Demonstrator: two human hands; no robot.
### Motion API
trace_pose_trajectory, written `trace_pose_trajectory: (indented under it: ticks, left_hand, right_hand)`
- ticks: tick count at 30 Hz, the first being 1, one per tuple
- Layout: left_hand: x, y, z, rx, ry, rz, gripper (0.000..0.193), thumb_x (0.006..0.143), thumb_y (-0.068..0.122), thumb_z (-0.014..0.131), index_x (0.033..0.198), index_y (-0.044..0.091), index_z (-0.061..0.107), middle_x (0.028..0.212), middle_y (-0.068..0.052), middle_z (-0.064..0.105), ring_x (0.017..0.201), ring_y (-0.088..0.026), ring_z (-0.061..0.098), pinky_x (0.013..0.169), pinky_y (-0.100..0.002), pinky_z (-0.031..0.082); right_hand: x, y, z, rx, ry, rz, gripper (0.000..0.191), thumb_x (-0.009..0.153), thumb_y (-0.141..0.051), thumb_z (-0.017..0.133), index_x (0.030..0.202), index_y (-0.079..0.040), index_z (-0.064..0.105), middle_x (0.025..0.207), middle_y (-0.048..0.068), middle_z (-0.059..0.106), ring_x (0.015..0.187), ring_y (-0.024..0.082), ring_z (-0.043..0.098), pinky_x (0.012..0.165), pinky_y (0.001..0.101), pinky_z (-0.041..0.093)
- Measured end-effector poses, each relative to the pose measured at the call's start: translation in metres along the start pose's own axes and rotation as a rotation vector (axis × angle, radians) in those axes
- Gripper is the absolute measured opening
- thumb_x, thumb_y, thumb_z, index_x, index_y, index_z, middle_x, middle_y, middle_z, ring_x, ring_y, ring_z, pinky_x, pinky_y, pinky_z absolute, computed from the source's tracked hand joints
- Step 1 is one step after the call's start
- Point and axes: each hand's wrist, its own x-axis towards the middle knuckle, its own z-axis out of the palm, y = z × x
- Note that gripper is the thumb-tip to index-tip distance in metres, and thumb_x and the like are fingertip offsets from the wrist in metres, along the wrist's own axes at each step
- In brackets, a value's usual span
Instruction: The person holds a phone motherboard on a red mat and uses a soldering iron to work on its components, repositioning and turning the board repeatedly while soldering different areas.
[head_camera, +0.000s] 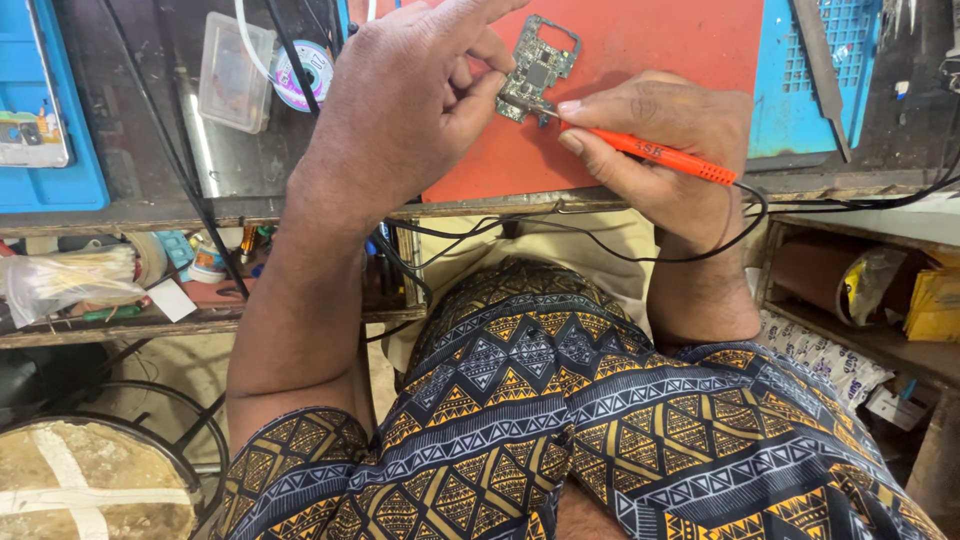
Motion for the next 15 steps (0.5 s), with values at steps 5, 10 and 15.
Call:
trace_pose_trajectory:
  ticks: [5,10,15]
  left_hand:
    - [0.0008,-0.0007,0.0004,0.012,0.01,0.014,0.042,0.099,-0.002,0.071,0.138,0.006,0.057,0.101,-0.006,0.075,0.085,-0.02,0.074,0.074,-0.032,0.06]
    - [0.0012,0.0006,0.0008,-0.005,0.006,-0.013,0.04,0.098,-0.002,0.071,0.135,0.005,0.058,0.102,-0.006,0.074,0.084,-0.019,0.074,0.074,-0.031,0.06]
    - [0.0025,0.0035,-0.001,-0.03,0.0,-0.024,0.036,0.098,-0.002,0.07,0.132,0.004,0.059,0.102,-0.006,0.074,0.086,-0.018,0.076,0.076,-0.03,0.062]
  right_hand:
    - [0.0018,-0.0029,-0.0019,-0.009,-0.009,-0.008,0.016,0.097,0.001,0.084,0.11,0.002,0.076,0.102,0.011,0.077,0.087,0.022,0.073,0.078,0.0297,0.055]
    - [0.0043,-0.0064,-0.001,-0.006,0.006,-0.044,0.018,0.097,0.003,0.083,0.113,0.002,0.075,0.107,0.013,0.077,0.087,0.023,0.073,0.079,0.0306,0.056]
    - [0.0032,-0.0051,-0.0021,0.007,-0.009,-0.018,0.016,0.097,0.003,0.083,0.111,0.002,0.076,0.104,0.012,0.077,0.09,0.023,0.073,0.079,0.0297,0.056]
